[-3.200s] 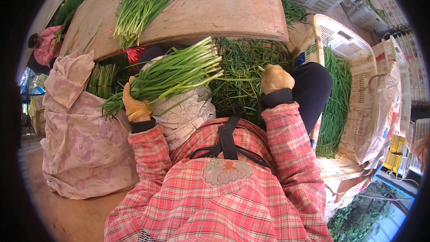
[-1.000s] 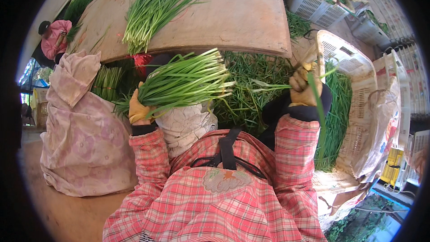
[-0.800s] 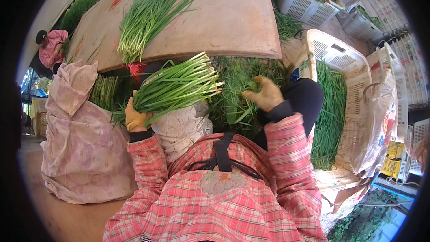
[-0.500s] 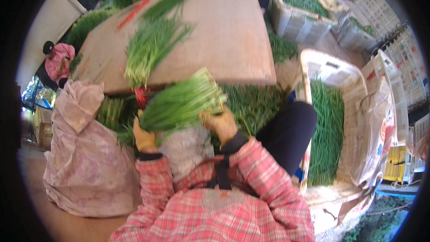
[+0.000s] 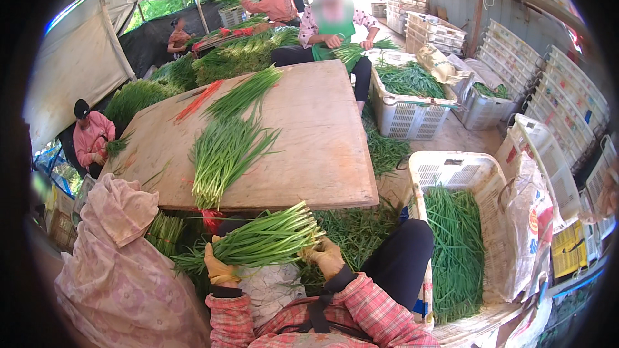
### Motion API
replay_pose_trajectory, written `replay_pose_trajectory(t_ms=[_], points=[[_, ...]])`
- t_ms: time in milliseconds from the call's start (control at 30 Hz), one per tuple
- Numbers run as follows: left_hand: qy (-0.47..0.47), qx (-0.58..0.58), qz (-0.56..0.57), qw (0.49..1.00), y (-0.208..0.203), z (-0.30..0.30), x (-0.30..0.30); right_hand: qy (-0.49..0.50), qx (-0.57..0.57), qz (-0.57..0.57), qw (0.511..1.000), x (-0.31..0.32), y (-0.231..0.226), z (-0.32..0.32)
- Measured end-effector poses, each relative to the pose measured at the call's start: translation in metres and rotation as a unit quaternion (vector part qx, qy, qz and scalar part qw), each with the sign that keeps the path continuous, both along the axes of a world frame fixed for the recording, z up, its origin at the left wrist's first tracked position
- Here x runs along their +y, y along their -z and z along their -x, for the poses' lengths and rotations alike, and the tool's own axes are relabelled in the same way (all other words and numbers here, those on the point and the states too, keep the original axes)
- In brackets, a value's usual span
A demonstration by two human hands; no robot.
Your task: The person sorts and bundles green onions by hand, removing loose leaves and aligning the stalks.
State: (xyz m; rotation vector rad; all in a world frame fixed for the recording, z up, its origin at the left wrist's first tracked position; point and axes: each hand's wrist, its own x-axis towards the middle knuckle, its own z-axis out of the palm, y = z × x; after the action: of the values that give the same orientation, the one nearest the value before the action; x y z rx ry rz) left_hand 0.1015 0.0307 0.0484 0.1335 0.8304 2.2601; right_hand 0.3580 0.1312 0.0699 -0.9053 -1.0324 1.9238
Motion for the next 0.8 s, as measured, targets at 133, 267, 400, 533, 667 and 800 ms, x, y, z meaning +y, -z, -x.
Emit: replay_pose_trajectory(t_ms=[133,267,400,533,667,800], points=[[-0.027,0.152,0.015,0.988,0.013,0.018,-0.006,0.095,0.066,0.029,0.993,0.001,-0.014,-0.02],[-0.105,0.035,0.04,0.993,-0.013,0.01,0.0,0.061,0.03,-0.038,0.997,0.007,-0.005,-0.053],[-0.114,-0.076,0.009,0.991,-0.031,0.014,-0.014,0.043,0.038,-0.075,0.996,0.031,-0.002,-0.098],[-0.104,-0.083,0.0,0.991,-0.032,0.003,-0.006,-0.149,-0.385,-0.26,0.873,0.023,0.02,-0.083],[-0.048,-0.049,-0.029,0.997,-0.041,-0.039,0.014,-0.126,0.044,0.059,0.989,-0.011,-0.027,-0.02],[-0.052,-0.131,-0.01,0.99,-0.05,-0.048,0.021,-0.054,0.063,0.11,0.991,-0.017,-0.015,0.014]])
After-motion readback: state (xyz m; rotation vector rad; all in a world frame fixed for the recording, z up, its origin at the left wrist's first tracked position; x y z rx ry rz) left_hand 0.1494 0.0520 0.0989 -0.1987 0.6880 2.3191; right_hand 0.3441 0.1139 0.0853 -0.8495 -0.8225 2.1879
